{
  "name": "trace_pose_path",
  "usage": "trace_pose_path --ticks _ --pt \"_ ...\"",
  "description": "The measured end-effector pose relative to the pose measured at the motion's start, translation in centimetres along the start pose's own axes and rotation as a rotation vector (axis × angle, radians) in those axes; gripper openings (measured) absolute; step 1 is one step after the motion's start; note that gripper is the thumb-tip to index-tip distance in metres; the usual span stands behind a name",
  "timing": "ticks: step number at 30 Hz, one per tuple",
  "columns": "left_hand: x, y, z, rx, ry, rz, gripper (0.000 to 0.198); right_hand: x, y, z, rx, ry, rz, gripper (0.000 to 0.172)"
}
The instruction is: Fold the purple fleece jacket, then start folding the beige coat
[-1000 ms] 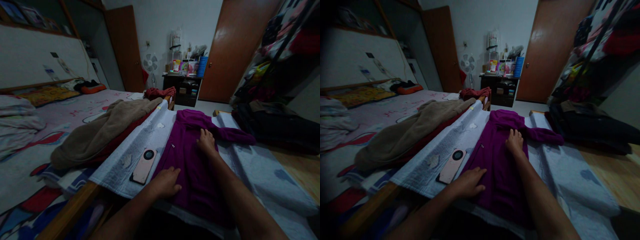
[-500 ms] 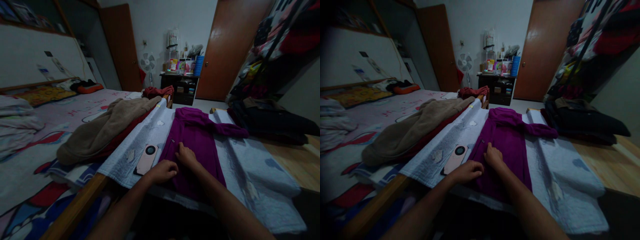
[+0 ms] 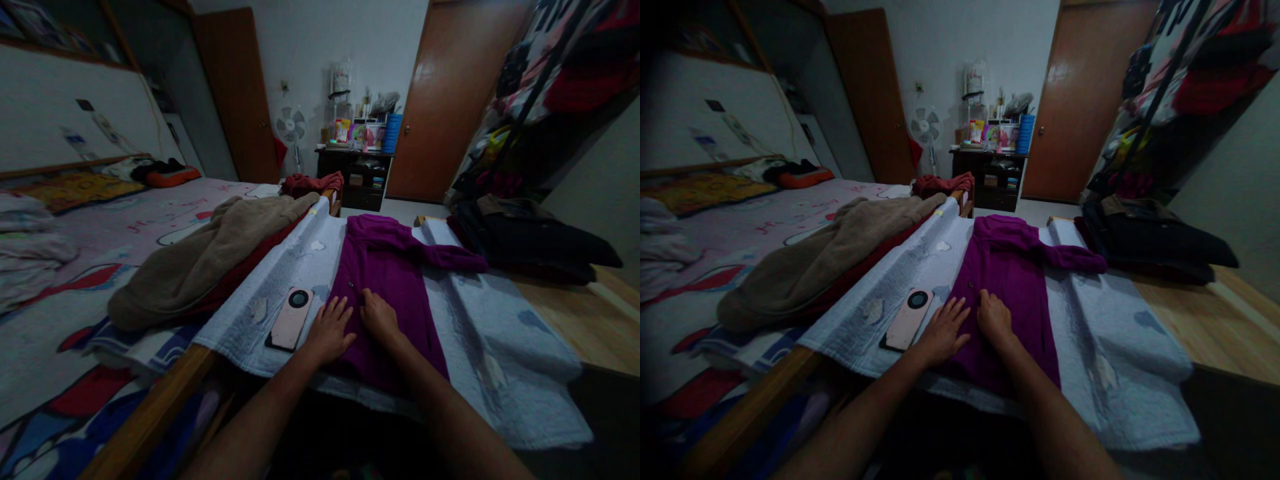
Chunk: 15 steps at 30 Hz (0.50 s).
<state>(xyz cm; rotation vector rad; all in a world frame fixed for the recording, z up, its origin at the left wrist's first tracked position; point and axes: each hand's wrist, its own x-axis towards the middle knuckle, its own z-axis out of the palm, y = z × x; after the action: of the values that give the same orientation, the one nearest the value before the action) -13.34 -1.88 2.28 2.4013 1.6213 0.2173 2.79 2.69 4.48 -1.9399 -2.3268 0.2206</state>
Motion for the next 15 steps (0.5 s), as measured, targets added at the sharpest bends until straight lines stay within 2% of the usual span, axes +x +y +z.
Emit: trace_pose_path --ticks 4,7,12,15 --pt "0.0 0.3 0.7 0.054 -0.012 0.015 0.066 -0.3 0.0 0.4 -0.036 0.042 -0.013 0.029" --pt "-0.1 0.4 0.7 0.069 -0.007 0.038 0.066 -0.5 0.1 0.7 -0.061 0.097 -0.098 0.036" --pt "0.0 0.4 0.4 0.053 0.009 0.043 0.063 -2.3 0.6 1.5 -0.060 -0.024 -0.331 0.051" --pt "0.9 0.2 -0.6 0.032 0.030 0.032 0.043 -3.9 0.7 1.5 -0.034 -0.081 -0.372 0.054"
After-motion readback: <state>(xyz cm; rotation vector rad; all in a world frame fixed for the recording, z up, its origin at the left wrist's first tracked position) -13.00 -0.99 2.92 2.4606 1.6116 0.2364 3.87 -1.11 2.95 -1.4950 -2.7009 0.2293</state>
